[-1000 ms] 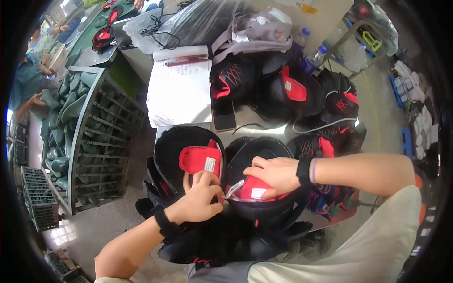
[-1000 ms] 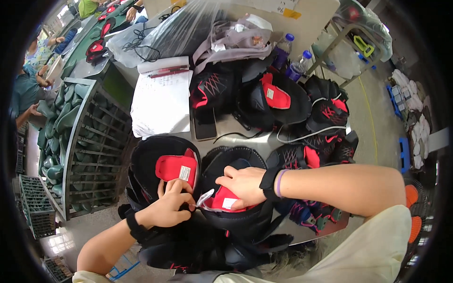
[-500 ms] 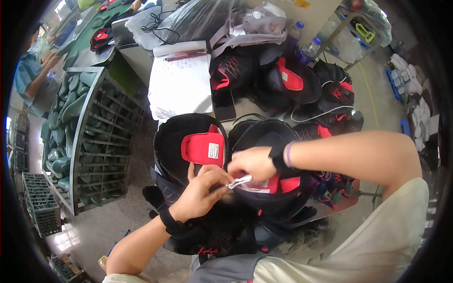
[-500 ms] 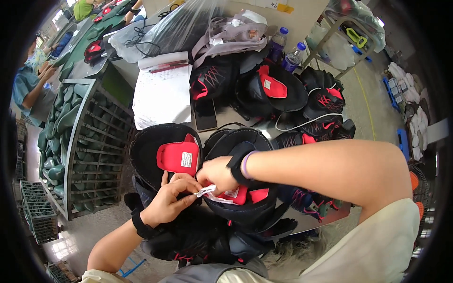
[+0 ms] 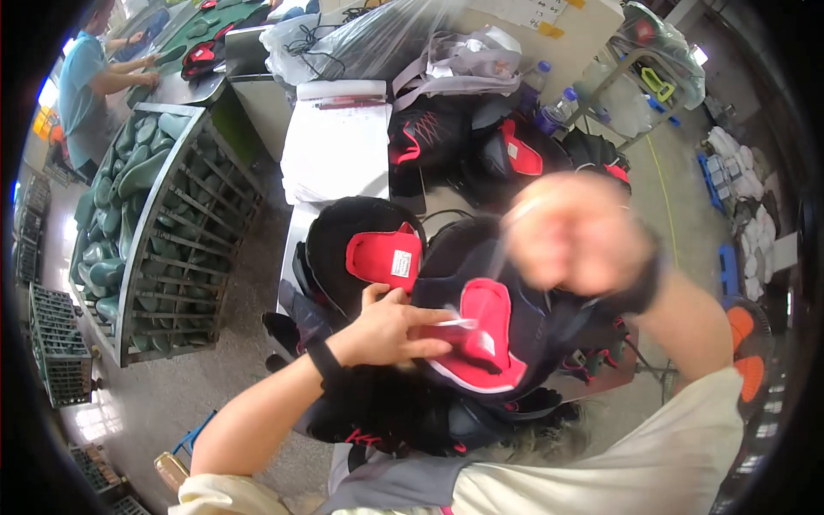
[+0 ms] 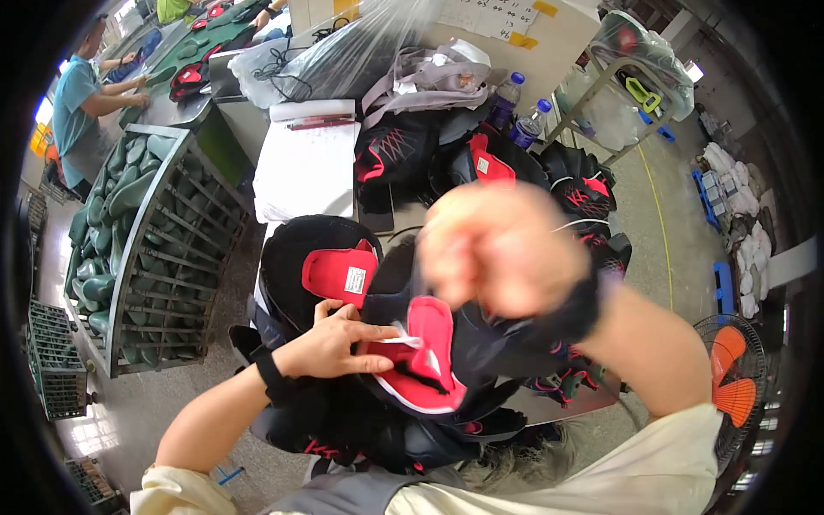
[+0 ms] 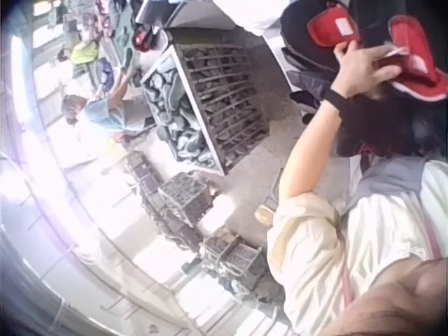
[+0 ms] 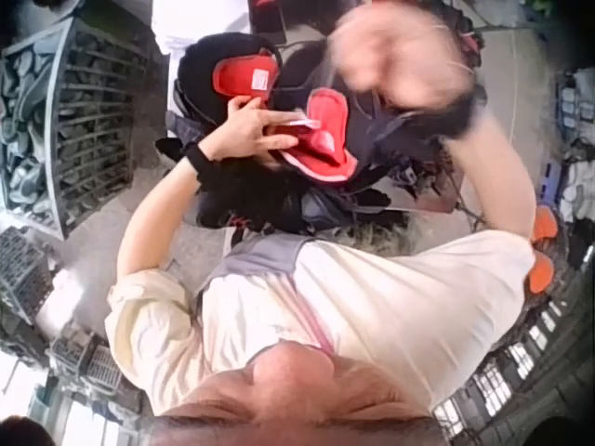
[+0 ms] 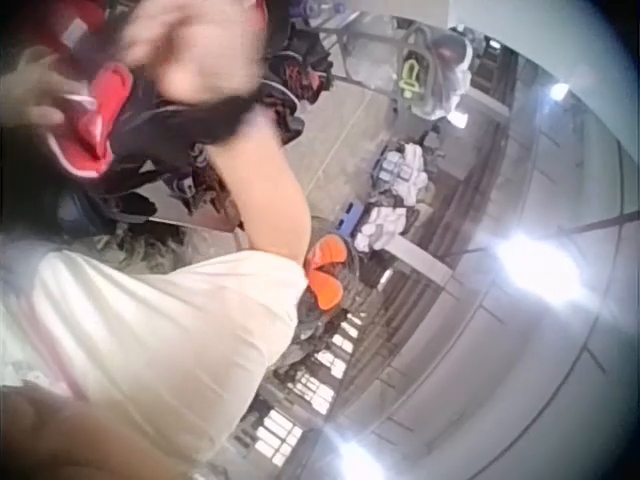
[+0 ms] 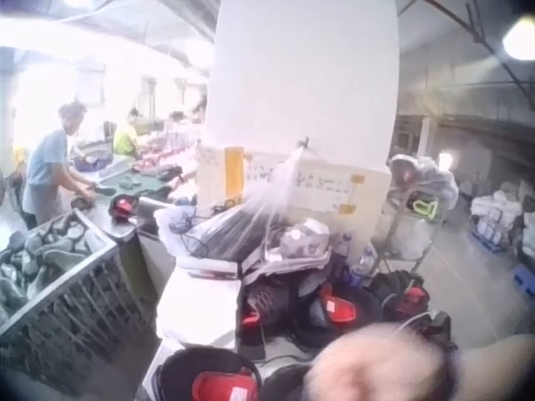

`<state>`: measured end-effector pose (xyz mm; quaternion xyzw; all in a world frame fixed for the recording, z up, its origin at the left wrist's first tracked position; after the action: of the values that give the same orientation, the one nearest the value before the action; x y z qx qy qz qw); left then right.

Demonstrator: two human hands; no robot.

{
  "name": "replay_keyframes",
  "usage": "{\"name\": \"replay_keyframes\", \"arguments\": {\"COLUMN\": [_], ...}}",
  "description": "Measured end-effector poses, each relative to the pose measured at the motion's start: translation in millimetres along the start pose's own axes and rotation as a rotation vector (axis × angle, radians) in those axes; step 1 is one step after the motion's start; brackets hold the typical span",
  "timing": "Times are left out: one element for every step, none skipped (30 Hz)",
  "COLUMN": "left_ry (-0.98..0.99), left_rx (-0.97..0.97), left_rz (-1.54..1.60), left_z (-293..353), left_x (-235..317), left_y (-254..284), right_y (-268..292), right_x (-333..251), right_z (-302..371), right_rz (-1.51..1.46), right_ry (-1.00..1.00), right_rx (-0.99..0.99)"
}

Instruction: The recorder is unpacking shoe uppers from a large sack, organizing them on a table, and then bringing groups of uppers to a conveyor belt assembly line to be processed with lasts.

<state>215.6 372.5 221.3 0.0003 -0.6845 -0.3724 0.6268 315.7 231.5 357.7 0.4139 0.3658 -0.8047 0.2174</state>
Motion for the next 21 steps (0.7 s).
{"name": "replay_keyframes", "arguments": {"left_ry": [0.046, 0.080, 0.132, 0.192, 0.159, 0.125, -0.053, -0.230, -0.046, 0.131, 0.199, 0.267, 0.138, 0.003, -0.085, -0.180, -0.252, -0.276, -0.163, -0.045, -0.005], "left_rx": [0.059, 0.106, 0.054, 0.006, 0.052, 0.092, 0.086, 0.078, 0.143, 0.206, 0.234, 0.264, 0.216, 0.168, 0.118, 0.072, -0.024, -0.034, -0.104, -0.171, -0.136], "left_rz": [0.070, 0.143, 0.248, 0.353, 0.298, 0.243, 0.241, 0.239, 0.362, 0.478, 0.450, 0.418, 0.191, -0.033, -0.248, -0.461, -0.859, -0.865, -0.749, -0.633, -0.518], "left_z": [2.4, -1.0, -11.2, -25.9, -40.5, -52.1, -60.4, -62.3, -65.2, -68.0, -72.5, -75.2, -74.2, -70.6, -67.9, -65.2, -58.5, -59.2, -57.3, -55.7, -49.6], "left_x": [-13.1, -21.0, -17.5, -14.8, -14.8, -18.5, -22.0, -23.1, -36.8, -50.2, -54.5, -60.2, -63.6, -62.0, -50.8, -39.0, -40.2, -34.1, -33.5, -34.8, -45.6], "left_y": [-1.9, 0.6, 5.0, 8.7, 8.0, 6.8, 14.2, 22.6, 29.7, 36.0, 40.5, 45.5, 54.0, 58.1, 55.5, 52.3, 51.6, 51.1, 49.8, 51.0, 57.8], "right_y": [4.8, 18.9, 22.9, 29.2, 26.8, 19.8, 21.9, 27.8, 49.3, 77.8, 113.7, 144.8, 158.0, 165.2, 169.9, 172.8, 162.2, 164.2, 165.1, 160.8, 152.9], "right_x": [-19.9, -19.9, -20.9, -21.8, -16.2, -9.8, 0.0, 7.2, 10.4, 12.1, 10.6, 10.1, 14.1, 19.6, 25.8, 33.3, 38.1, 43.9, 53.2, 59.4, 61.3], "right_z": [11.1, 18.8, 20.8, 18.9, 11.0, 3.5, -2.9, -11.0, -13.1, -11.9, -2.3, 10.3, 13.9, 20.4, 24.5, 29.2, 26.7, 26.8, 29.4, 30.7, 30.6], "right_rz": [-0.088, -0.211, -0.238, -0.265, -0.095, 0.073, 0.224, 0.297, 0.276, 0.262, 0.229, 0.195, 0.185, 0.174, 0.311, 0.450, 0.594, 0.685, 0.681, 0.680, 0.675], "right_ry": [-0.019, 0.087, 0.164, 0.236, 0.289, 0.341, 0.251, 0.182, 0.186, 0.191, 0.193, 0.193, 0.159, 0.125, 0.137, 0.148, 0.099, 0.117, 0.236, 0.357, 0.314], "right_rx": [0.027, 0.165, 0.123, 0.076, 0.085, 0.097, 0.138, 0.223, 0.406, 0.598, 0.755, 0.910, 0.974, 1.036, 1.048, 1.055, 0.996, 0.890, 0.888, 0.879, 0.907]}}
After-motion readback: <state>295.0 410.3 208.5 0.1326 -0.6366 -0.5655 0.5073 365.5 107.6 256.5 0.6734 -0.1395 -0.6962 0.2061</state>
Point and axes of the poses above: each hand's wrist, its own z-axis away from the middle knuckle, its own y-axis out of the back of the hand, x = y × z, the point moved 4 cm from there along -z, towards the middle knuckle, and after that the axes turned 13 degrees about z, right-handed, at the moved point
